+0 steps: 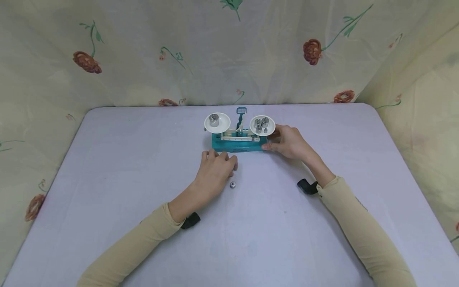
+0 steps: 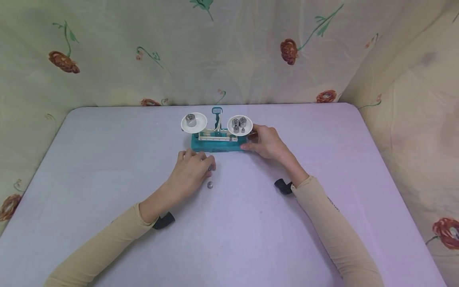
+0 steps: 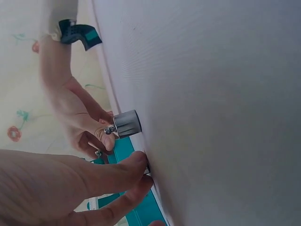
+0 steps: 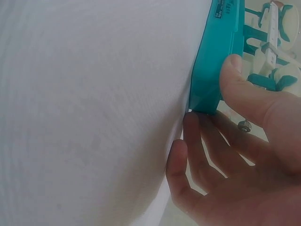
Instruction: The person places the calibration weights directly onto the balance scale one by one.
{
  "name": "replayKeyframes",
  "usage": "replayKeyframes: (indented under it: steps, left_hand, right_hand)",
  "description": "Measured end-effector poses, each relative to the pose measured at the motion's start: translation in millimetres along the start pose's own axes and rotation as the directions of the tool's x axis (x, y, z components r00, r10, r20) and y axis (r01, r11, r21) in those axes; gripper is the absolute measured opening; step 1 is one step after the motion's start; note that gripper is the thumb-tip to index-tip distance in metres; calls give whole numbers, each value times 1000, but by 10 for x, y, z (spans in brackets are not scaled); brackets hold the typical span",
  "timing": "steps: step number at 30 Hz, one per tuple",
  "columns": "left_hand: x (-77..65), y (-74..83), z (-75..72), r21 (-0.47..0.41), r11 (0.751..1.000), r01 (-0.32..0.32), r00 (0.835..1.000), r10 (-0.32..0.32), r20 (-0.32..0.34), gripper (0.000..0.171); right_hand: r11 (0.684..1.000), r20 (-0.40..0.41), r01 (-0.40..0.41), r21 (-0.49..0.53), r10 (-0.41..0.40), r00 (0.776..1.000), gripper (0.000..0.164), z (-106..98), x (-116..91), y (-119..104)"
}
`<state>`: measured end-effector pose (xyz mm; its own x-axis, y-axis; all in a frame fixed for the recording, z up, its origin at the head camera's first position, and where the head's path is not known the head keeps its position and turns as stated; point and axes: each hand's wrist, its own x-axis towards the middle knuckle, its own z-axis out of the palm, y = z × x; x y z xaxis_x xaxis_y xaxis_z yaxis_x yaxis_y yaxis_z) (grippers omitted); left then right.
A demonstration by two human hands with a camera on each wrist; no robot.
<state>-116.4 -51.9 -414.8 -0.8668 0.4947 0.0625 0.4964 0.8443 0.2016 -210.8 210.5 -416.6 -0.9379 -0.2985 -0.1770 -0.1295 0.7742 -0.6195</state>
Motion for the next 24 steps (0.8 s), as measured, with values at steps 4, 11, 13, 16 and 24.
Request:
replayKeyframes:
  steps: [4, 11, 13, 16, 24]
  left_hand:
    - [1, -5, -2, 4, 1000, -2, 1000, 2, 1, 4]
    - [-8, -3, -8, 12, 1000, -5, 1000, 5, 0, 4]
    - [-11, -2, -7, 6, 1000, -4, 1000, 4, 5, 5]
    - [-21, 2, -15, -3, 1000, -4, 1000, 4, 2, 5]
    - [-32, 10, -27, 29, 1000, -6, 999, 8, -50, 5]
  right_hand:
    - [1000, 0, -1, -2, 1, 1000, 64, 0, 0, -1]
    - [1000, 1, -3, -10, 3, 1000, 64, -2, -2, -10]
    - [1000, 0, -6, -10, 6, 1000, 64, -2, -2, -15]
    - [1000, -1, -7, -8, 7, 1000, 64, -1, -2, -20]
    - [1000, -3, -4, -9, 4, 1000, 63, 1, -5, -19]
